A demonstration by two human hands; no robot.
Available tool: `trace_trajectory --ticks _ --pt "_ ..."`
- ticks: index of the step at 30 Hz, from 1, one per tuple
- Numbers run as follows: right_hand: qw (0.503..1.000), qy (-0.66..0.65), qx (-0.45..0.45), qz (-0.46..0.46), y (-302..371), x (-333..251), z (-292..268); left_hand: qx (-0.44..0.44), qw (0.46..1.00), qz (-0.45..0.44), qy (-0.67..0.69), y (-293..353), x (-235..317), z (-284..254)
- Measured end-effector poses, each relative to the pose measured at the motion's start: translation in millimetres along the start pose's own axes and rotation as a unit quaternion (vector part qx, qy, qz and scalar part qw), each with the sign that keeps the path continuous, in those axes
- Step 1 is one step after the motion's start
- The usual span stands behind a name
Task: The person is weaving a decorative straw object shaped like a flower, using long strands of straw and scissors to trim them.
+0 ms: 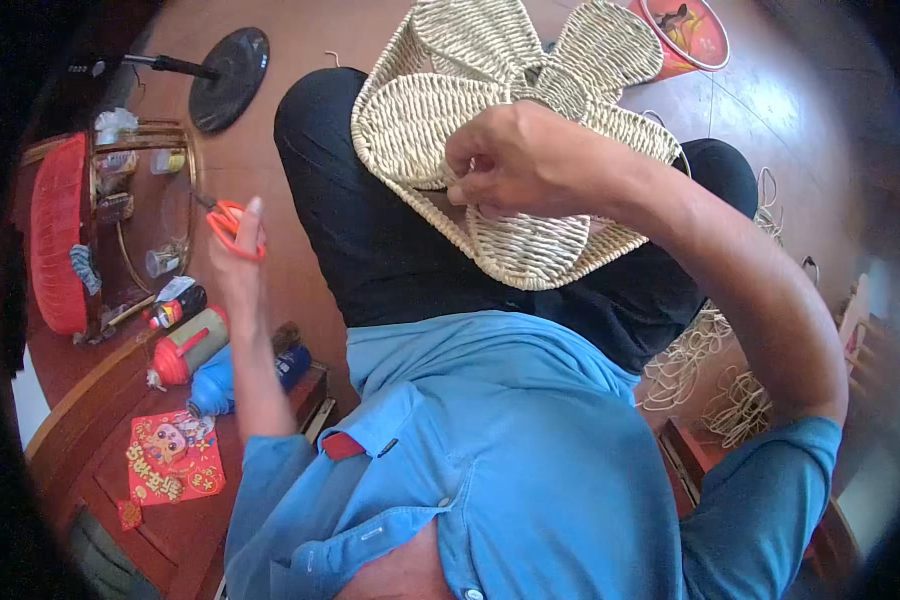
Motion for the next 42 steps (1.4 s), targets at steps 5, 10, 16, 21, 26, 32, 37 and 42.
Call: trace_trajectory --ticks 5,10,16,21,26,32,37,42 --pt "0.988 0.090 -0.043 -0.114 -9.5 -20.8 5.6 -0.317 0.896 0.135 -0.280 114.6 110.0 87.5" --pt "0.987 0.074 -0.055 -0.128 -14.0 -16.6 8.7 -0.400 0.811 0.132 -0.405 157.9 107.9 125.4" --pt "0.980 0.079 -0.065 -0.168 -13.8 -19.9 18.1 -0.395 0.760 0.246 -0.454 167.2 117.8 140.1" --pt "0.978 0.023 -0.079 -0.190 -11.2 -20.6 19.9 -0.407 0.745 0.258 -0.462 166.1 118.2 158.0" --pt "0.982 0.002 -0.086 -0.168 -8.4 -14.9 19.4 -0.418 0.729 0.266 -0.472 164.5 120.3 166.1" --pt "0.977 -0.036 -0.092 -0.189 -7.1 -15.6 17.8 -0.417 0.733 0.259 -0.471 162.4 123.8 150.4" --pt "0.978 -0.038 -0.104 -0.177 -6.5 -15.3 21.6 -0.431 0.729 0.236 -0.477 160.4 113.2 156.7" --pt "0.983 -0.025 -0.112 -0.142 -7.7 -10.7 26.2 -0.444 0.733 0.233 -0.459 154.1 111.4 169.9"
Point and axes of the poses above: each hand's wrist, its own y-axis away from the middle knuckle, its own z-axis out of the palm, x = y × z, the point moved 10 cm from there along -y, towards the middle knuckle
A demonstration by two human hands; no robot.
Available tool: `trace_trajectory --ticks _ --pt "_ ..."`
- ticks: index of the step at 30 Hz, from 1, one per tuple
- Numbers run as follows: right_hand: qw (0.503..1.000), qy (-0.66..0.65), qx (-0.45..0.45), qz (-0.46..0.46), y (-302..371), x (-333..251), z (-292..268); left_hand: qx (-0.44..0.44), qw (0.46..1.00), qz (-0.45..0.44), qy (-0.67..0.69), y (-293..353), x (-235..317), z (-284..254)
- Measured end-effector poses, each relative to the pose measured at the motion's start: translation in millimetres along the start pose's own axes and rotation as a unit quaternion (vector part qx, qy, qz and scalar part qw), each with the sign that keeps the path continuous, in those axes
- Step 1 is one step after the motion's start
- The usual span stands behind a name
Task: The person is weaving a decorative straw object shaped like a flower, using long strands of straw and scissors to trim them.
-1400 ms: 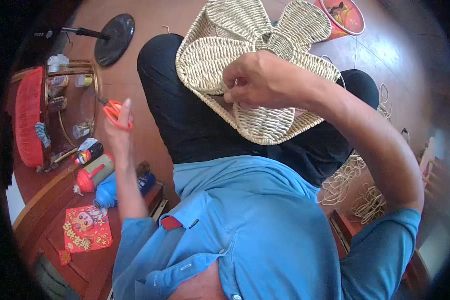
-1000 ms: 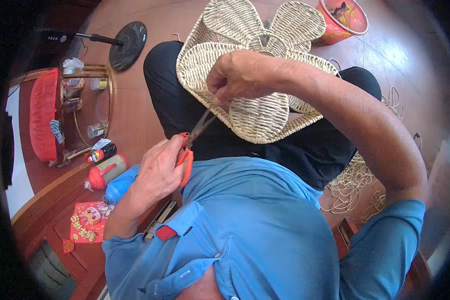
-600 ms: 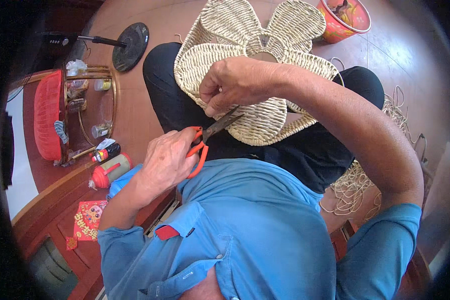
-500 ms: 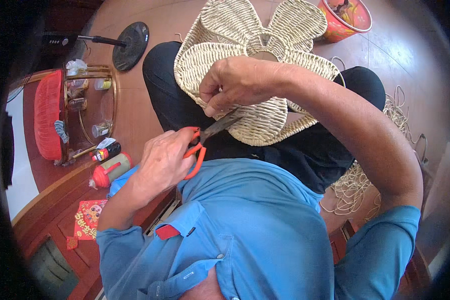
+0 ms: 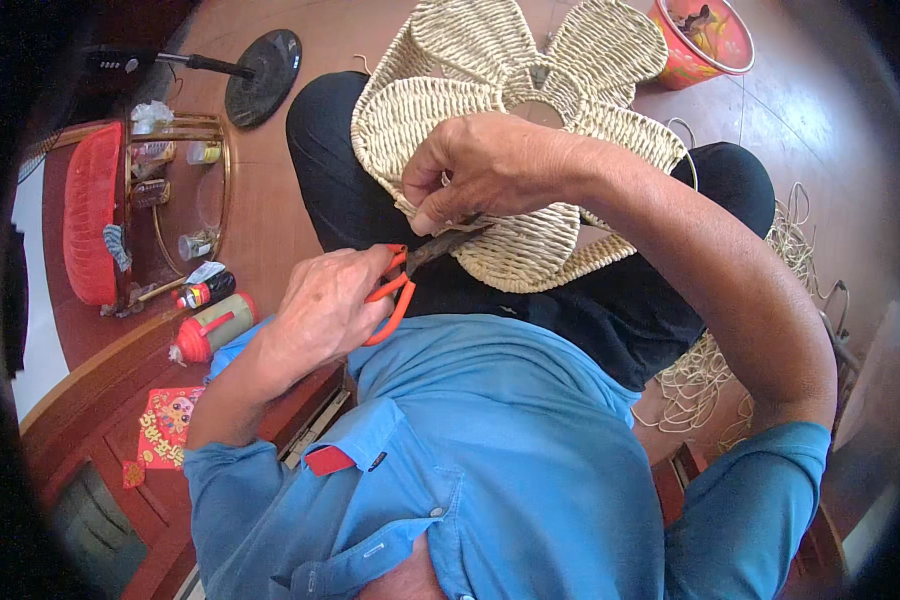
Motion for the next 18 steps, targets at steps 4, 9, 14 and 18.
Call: trace_trajectory --ticks 4,9,14,18 --pt "0.999 0.005 0.024 -0.047 -0.6 -5.2 -2.4 -0.019 1.000 0.006 -0.004 -9.6 0.2 1.1" --pt "0.998 0.026 0.043 -0.031 -0.3 -1.3 -5.0 -0.033 0.999 -0.003 -0.003 -12.0 -0.2 1.6" --pt "0.997 -0.037 0.064 0.002 0.8 -1.9 -9.1 -0.025 0.999 -0.036 0.026 -3.8 -11.1 1.5" --pt "0.985 -0.099 0.138 -0.008 -5.5 -13.7 -19.4 0.028 0.984 -0.125 0.120 23.5 -54.8 -8.1"
Point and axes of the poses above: each hand's wrist, its own y-axis away from the middle knuckle, its own z-axis out of the palm, x = y × z, the point moved 10 cm from there along -y, towards the middle knuckle
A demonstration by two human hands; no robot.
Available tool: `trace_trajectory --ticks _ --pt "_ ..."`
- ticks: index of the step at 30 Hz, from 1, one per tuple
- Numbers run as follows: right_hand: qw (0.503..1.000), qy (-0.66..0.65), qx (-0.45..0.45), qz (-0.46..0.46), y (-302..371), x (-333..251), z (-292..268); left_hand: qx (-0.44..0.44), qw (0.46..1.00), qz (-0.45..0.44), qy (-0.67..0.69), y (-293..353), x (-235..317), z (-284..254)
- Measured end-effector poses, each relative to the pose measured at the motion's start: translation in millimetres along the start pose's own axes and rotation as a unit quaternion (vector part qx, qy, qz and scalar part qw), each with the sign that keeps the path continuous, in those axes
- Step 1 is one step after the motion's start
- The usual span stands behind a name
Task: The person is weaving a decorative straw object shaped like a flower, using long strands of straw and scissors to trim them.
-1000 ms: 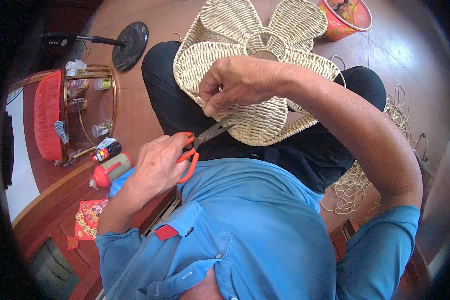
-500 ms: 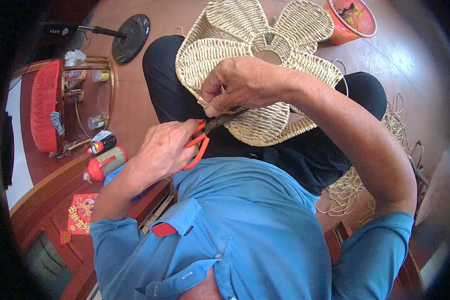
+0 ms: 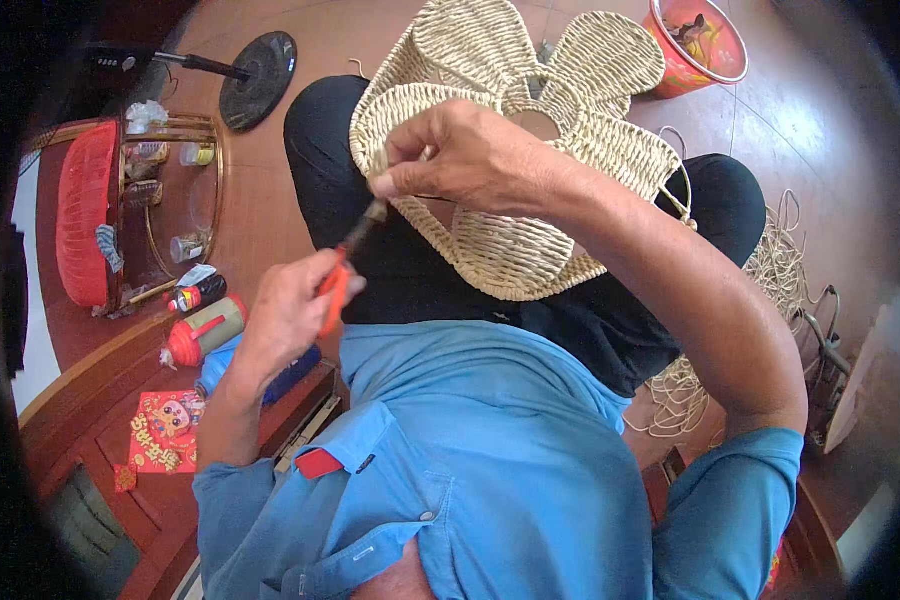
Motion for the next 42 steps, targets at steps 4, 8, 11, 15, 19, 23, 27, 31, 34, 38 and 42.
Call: trace_trajectory --ticks 4,8,11,15,19,23,27,31,34,38,42 --pt "0.961 0.092 0.223 -0.135 29.6 -46.0 -40.4 0.116 0.956 -0.171 0.210 21.8 -99.9 -9.6" --pt "0.909 0.196 0.348 -0.123 93.3 -53.1 -66.3 0.148 0.952 -0.235 0.125 22.2 -214.9 18.7" --pt "0.888 0.256 0.344 -0.167 124.6 -45.4 -35.5 0.027 0.949 -0.311 0.047 14.6 -299.8 102.3" --pt "0.879 0.315 0.334 -0.132 148.1 -16.0 4.0 -0.051 0.884 -0.261 0.384 -15.6 -325.9 220.6" --pt "0.871 0.348 0.327 -0.119 154.0 -1.2 22.7 0.031 0.866 -0.277 0.416 -54.8 -315.8 259.7" --pt "0.860 0.388 0.309 -0.122 156.1 1.6 31.9 0.244 0.866 -0.256 0.355 -63.7 -291.2 202.1" --pt "0.863 0.410 0.278 -0.099 157.1 8.7 40.2 0.484 0.838 -0.078 0.241 -25.7 -209.4 52.9" --pt "0.848 0.441 0.278 -0.093 154.2 12.9 46.5 0.456 0.884 0.092 0.048 19.2 -45.7 -18.9" --pt "0.844 0.444 0.286 -0.096 153.8 14.5 47.0 0.316 0.900 0.298 -0.031 17.4 69.5 0.1" --pt "0.842 0.440 0.296 -0.098 154.9 17.6 46.7 0.265 0.899 0.346 -0.039 -0.5 118.4 30.2" --pt "0.841 0.431 0.309 -0.107 157.1 19.4 45.4 0.243 0.901 0.351 -0.073 -4.1 120.7 39.4"
Point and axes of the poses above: each hand's wrist, its own y-axis away from the middle knuckle, its own z-axis out of the palm, x = y × z, the point moved 10 cm from there along -y, towards the middle knuckle
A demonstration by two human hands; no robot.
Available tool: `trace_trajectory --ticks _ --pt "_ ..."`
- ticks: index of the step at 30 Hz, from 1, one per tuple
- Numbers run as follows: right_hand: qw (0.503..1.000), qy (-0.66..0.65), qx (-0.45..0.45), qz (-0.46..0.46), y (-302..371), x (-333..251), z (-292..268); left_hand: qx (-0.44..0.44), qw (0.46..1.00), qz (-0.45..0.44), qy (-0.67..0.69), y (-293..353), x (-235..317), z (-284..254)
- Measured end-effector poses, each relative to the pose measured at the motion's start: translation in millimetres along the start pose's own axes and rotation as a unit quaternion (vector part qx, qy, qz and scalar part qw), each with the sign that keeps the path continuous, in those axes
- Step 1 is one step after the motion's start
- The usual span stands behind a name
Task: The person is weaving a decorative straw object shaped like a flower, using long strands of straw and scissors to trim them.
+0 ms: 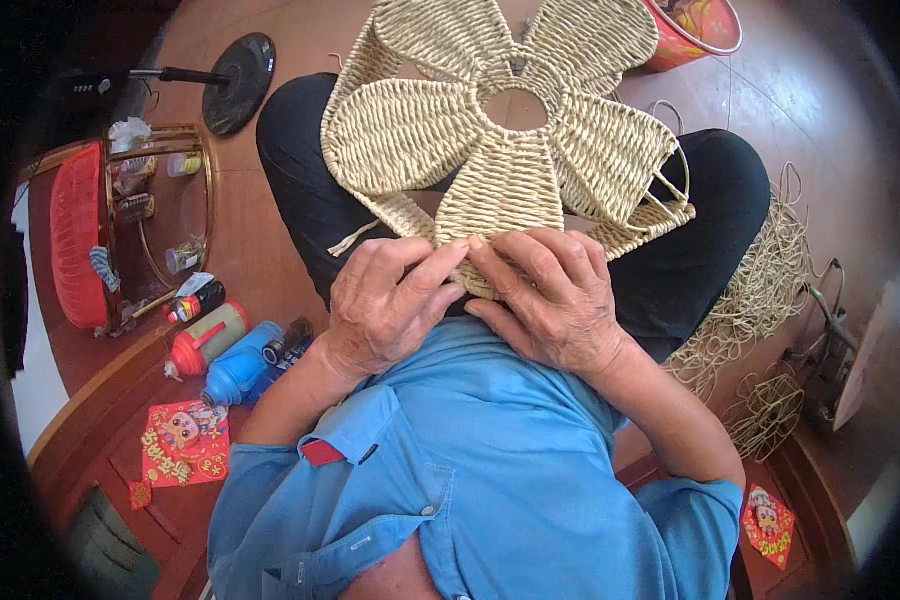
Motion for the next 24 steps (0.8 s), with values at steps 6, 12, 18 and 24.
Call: trace_trajectory --ticks 6,12,18,24 --pt "1.000 0.003 0.012 -0.019 0.1 2.0 2.2 -0.034 0.999 -0.009 -0.017 -1.3 -0.8 3.4" --pt "0.999 -0.008 0.030 -0.021 1.7 3.5 1.0 -0.054 0.998 0.008 -0.043 -2.7 0.1 5.6" --pt "0.999 -0.011 0.030 -0.022 2.7 4.3 1.4 -0.065 0.997 -0.017 -0.034 -14.7 1.0 7.0" --pt "1.000 -0.008 0.022 -0.008 2.0 3.1 3.2 -0.098 0.993 -0.071 -0.002 -20.1 -9.8 11.7"
Point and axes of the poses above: each hand's wrist, its own y-axis away from the middle knuckle, its own z-axis out of the palm, x = y × z, the point moved 10 cm from there along -y, towards the middle knuckle
